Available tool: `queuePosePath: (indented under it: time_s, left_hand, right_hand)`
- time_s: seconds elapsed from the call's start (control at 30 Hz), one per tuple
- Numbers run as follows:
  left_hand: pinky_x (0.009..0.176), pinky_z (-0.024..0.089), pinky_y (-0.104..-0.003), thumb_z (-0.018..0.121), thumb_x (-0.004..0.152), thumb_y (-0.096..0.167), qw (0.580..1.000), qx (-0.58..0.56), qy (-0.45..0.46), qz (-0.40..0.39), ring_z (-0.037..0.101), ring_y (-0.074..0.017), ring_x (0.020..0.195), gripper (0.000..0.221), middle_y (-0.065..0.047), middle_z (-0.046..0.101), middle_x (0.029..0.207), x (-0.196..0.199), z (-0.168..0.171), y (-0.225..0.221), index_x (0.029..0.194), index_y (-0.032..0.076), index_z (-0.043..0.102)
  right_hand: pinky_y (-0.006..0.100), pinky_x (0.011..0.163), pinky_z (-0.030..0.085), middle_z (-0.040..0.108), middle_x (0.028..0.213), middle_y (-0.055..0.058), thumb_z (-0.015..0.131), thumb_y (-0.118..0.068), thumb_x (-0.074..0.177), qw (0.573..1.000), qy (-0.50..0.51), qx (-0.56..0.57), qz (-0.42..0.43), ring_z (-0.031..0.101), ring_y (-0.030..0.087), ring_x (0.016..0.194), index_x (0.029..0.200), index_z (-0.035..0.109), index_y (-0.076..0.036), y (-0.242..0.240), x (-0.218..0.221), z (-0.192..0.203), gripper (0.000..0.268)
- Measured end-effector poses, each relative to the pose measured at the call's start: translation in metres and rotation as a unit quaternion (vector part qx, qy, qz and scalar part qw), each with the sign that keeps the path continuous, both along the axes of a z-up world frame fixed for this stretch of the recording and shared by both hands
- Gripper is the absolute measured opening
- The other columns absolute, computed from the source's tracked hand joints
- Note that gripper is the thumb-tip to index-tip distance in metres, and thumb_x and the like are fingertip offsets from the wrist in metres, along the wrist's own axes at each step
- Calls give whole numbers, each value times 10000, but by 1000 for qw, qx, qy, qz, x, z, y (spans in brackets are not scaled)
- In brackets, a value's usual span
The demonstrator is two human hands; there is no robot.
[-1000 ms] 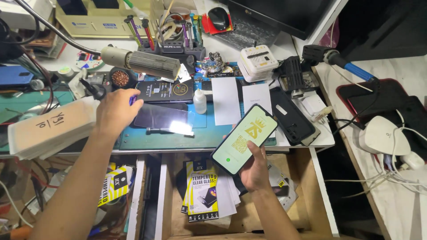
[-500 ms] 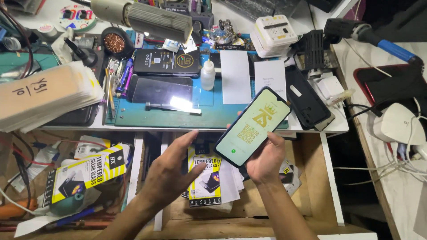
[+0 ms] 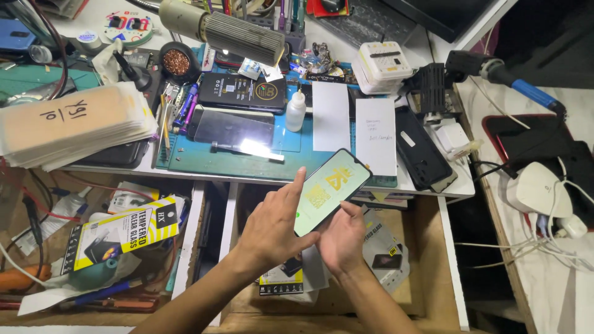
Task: Preparing and applying a tempered glass screen protector to a smartphone on a repair bench
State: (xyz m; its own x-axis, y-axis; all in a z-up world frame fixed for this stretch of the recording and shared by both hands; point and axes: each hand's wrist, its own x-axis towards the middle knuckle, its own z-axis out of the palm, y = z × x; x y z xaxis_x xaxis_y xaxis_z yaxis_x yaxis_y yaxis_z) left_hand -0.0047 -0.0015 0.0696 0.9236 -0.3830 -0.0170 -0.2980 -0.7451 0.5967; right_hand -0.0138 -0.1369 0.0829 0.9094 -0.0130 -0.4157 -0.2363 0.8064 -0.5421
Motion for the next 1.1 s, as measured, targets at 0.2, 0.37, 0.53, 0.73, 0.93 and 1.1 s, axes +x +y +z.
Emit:
queuePosePath:
  time_s: [0.2, 0.37, 0.53, 0.73, 0.93, 1.1]
  left_hand:
    - [741, 468, -480, 756, 698, 453, 997, 55, -42, -28, 587, -360, 917, 1204, -126, 615, 1207, 17, 17, 11, 1662, 130, 110]
    - [908, 396, -507, 761, 752, 585, 991, 87, -15, -98, 572, -400, 1105, 1209, -165, 601, 1325, 51, 27, 18, 1670, 195, 78]
    - [1036, 348, -582, 627, 772, 757, 977, 98, -15, -189, 459, -288, 1407, 1062, -49, 476, 1591, 95, 27, 48, 1606, 186, 301]
    - [1002, 464, -482, 756, 760, 460, 899, 326, -283, -76, 581, -158, 1237, 496, 124, 634, 1276, 156, -35, 133, 1229, 414, 601]
    - [1074, 257, -776, 523, 970, 645, 936, 335, -110, -18, 610, -333, 1214, 513, -61, 626, 1305, 134, 2, 164, 1291, 257, 624]
    - [982, 472, -649, 685, 984, 465, 950, 191, -246, -19, 616, -326, 1206, 615, -100, 543, 1423, 99, 16, 187, 1454, 136, 464]
  right_hand:
    - [353, 952, 456, 643, 1291, 139, 564, -303, 875, 994, -76, 9, 73, 599, 257, 1134, 1423, 508, -20, -18, 0, -35, 619]
    - [405, 771, 510, 639, 1109, 85, 538, -347, 911, 998, -34, -28, 55, 561, 208, 851, 1349, 528, -79, -25, 8, -29, 514]
    - [525, 936, 533, 617, 1276, 164, 506, -330, 894, 999, -29, -24, 35, 599, 295, 1119, 1421, 475, -73, -22, 12, -10, 587]
    - [616, 1114, 445, 550, 1286, 39, 489, -360, 874, 999, 0, -22, 37, 585, 342, 1171, 1301, 479, -130, -25, 16, -27, 485]
    - [429, 1046, 510, 516, 1247, 145, 488, -394, 911, 989, -39, -104, 96, 533, 299, 1167, 1334, 321, -64, -12, 9, -16, 562]
    - [494, 1084, 511, 614, 1404, 164, 545, -301, 882, 991, -79, -92, 56, 600, 367, 1256, 1452, 500, -92, -5, 8, -16, 609]
